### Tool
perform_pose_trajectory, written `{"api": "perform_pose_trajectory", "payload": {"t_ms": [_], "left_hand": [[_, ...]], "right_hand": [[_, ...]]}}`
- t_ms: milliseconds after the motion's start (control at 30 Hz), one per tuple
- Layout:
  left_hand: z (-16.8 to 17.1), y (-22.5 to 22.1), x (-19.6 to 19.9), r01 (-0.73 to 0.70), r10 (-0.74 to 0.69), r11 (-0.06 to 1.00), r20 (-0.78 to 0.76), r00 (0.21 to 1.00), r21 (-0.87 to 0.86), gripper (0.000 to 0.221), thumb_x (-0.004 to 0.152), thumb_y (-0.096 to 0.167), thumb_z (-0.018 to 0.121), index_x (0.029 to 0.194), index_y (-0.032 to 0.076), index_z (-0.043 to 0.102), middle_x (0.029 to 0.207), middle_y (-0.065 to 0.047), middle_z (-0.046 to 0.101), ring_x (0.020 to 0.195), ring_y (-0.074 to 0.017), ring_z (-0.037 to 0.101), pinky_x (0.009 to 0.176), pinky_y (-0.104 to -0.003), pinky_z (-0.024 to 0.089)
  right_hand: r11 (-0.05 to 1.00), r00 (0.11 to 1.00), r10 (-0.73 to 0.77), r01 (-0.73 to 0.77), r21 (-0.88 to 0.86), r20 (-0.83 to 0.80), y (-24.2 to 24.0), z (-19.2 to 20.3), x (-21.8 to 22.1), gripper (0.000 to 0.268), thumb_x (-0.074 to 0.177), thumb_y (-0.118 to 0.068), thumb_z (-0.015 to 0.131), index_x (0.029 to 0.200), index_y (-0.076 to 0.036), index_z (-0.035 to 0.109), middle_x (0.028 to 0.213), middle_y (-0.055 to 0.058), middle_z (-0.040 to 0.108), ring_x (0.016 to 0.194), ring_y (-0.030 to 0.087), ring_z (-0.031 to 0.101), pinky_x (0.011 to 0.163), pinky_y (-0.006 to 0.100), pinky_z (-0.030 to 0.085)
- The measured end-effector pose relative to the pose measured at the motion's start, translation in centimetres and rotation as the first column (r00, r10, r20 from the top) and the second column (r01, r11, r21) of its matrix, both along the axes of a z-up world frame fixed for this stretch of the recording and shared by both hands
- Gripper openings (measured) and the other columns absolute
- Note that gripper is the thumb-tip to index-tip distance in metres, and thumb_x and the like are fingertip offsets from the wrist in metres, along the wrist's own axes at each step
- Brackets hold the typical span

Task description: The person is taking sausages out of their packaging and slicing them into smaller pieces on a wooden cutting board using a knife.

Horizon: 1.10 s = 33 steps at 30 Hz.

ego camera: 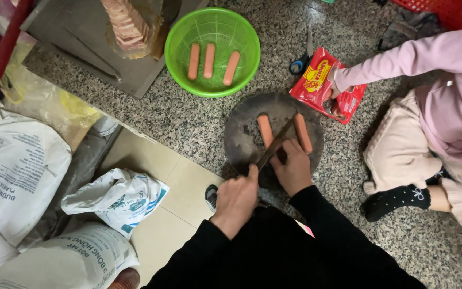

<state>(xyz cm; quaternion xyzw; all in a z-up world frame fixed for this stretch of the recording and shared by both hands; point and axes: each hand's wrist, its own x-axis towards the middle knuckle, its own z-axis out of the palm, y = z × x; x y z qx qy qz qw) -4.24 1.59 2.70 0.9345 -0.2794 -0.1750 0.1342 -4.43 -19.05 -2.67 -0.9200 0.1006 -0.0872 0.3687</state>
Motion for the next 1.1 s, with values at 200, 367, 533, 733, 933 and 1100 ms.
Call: {"api": "perform_pose_trajectory", "payload": {"t_ms": [200,367,533,733,933,1100], "left_hand": [[0.4,-0.5,0.1,-0.011,0.011,1.000,0.006,1.000,-0.004,0.058,0.100,0.003,0.049,0.157,-0.004,0.056,0.088,-0.023,0.082,0.081,-0.0456,0.085,0.069,-0.062,0.068],[-0.1,0.1,0.1,-0.020,0.024,0.999,-0.110,0.994,0.043,0.059,0.106,0.013,0.048,0.163,0.000,0.050,0.098,-0.025,0.083,0.089,-0.0494,0.084,0.078,-0.066,0.066],[0.4,3.7,-1.7,-0.140,0.140,0.987,-0.007,0.990,-0.078,0.051,0.107,0.028,0.055,0.153,0.005,0.055,0.079,-0.019,0.081,0.070,-0.0490,0.078,0.068,-0.062,0.059],[1.2,8.7,-2.6,-0.345,0.356,0.919,0.027,0.934,-0.192,0.037,0.106,0.019,0.056,0.141,0.007,0.055,0.070,-0.018,0.080,0.055,-0.0412,0.078,0.056,-0.056,0.064],[0.4,11.3,-2.7,-0.528,0.553,0.817,0.060,0.831,-0.231,0.017,0.112,0.023,0.055,0.118,0.008,0.058,0.062,-0.013,0.076,0.044,-0.0362,0.070,0.050,-0.050,0.057],[0.5,10.9,-2.4,-0.539,0.557,0.819,0.047,0.829,-0.197,0.040,0.110,0.025,0.054,0.146,0.008,0.057,0.069,-0.016,0.081,0.052,-0.0398,0.077,0.054,-0.053,0.061]], "right_hand": [[0.999,1.000,-0.022,0.023,0.023,-0.015,0.3,0.4,0.0,0.015,0.094,-0.012,0.081,0.102,-0.006,0.071,0.101,0.013,0.069,0.098,0.040,0.074,0.085,0.049,0.061],[1.000,0.999,-0.020,0.019,-0.022,-0.034,0.5,0.0,0.0,0.018,0.093,-0.016,0.082,0.105,-0.009,0.071,0.105,0.012,0.068,0.103,0.042,0.075,0.089,0.052,0.062],[0.999,0.994,-0.031,0.033,-0.021,0.102,1.2,0.4,1.0,0.018,0.091,-0.018,0.085,0.101,-0.010,0.072,0.103,0.006,0.071,0.084,0.028,0.069,0.078,0.038,0.058],[0.982,0.994,-0.046,0.027,0.186,0.098,1.3,-1.9,5.0,0.027,0.090,-0.013,0.084,0.110,-0.007,0.066,0.093,0.004,0.070,0.078,0.019,0.066,0.075,0.032,0.058],[0.902,0.997,-0.070,0.072,0.426,-0.019,3.7,4.2,10.9,0.027,0.096,-0.020,0.084,0.114,-0.007,0.069,0.096,0.003,0.080,0.080,0.014,0.072,0.077,0.029,0.059],[0.896,0.986,0.089,-0.141,0.422,0.140,4.0,9.6,14.4,0.036,0.103,-0.016,0.079,0.135,-0.005,0.067,0.129,0.012,0.080,0.109,0.021,0.080,0.100,0.034,0.066]]}}
